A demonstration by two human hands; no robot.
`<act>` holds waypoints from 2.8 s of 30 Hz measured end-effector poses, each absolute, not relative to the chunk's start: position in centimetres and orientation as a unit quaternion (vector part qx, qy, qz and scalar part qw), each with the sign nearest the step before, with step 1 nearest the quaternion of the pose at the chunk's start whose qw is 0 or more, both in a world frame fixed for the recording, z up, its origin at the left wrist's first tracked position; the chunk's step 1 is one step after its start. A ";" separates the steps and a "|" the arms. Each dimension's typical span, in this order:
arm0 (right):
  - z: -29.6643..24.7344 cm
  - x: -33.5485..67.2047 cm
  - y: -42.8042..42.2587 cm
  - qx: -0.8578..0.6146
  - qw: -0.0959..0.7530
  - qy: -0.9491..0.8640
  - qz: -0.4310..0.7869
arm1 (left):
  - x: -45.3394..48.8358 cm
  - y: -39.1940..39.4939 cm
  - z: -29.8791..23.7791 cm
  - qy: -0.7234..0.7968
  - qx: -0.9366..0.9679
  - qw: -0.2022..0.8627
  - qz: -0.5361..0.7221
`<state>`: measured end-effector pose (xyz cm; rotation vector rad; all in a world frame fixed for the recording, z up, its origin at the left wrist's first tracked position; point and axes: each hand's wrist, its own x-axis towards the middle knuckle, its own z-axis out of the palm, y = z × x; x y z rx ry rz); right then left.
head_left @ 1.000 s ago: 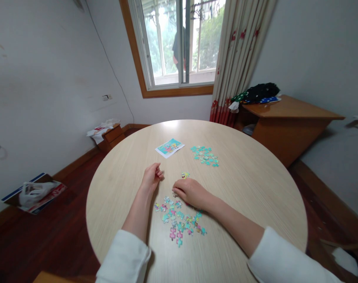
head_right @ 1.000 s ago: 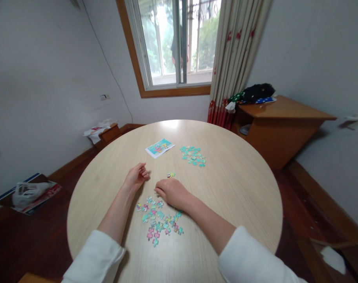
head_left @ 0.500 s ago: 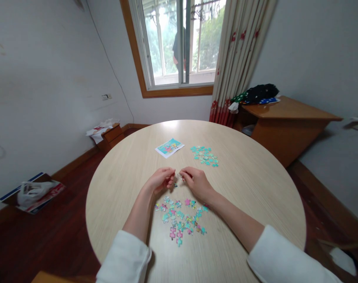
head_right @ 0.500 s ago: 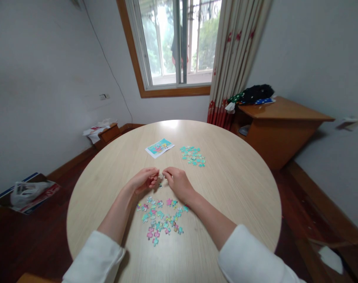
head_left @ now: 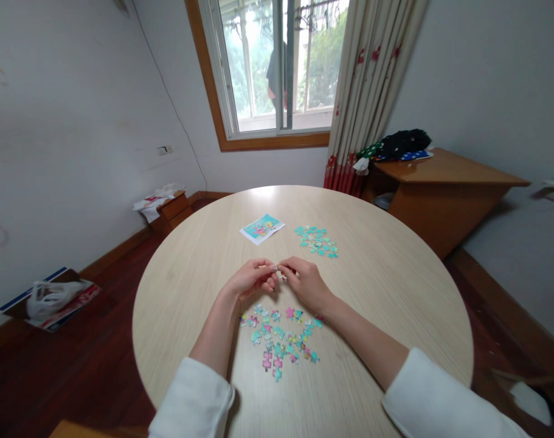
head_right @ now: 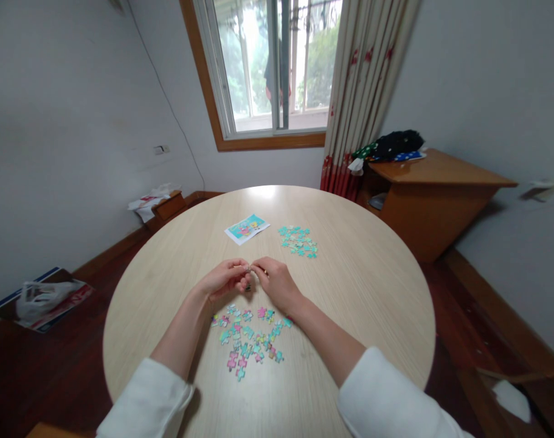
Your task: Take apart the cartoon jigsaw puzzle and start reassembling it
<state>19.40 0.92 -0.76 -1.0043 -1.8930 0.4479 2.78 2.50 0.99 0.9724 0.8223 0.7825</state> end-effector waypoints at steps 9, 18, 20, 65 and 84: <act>-0.9 19.2 0.9 -0.401 0.464 -0.764 0.203 | 2.7 2.8 0.7 0.376 0.420 0.714 0.416; -1.1 19.3 1.2 -0.422 0.482 -0.736 0.220 | 2.7 3.0 0.4 0.389 0.422 0.695 0.433; -1.2 19.3 1.3 -0.427 0.485 -0.729 0.224 | 2.7 3.0 0.4 0.391 0.422 0.692 0.436; -1.7 20.7 2.8 -0.529 0.340 -0.765 0.139 | 3.7 3.7 -0.8 0.494 0.535 0.471 0.497; -1.6 20.7 2.4 -0.563 0.223 -0.784 0.136 | 4.3 3.8 -2.2 0.576 0.632 0.349 0.384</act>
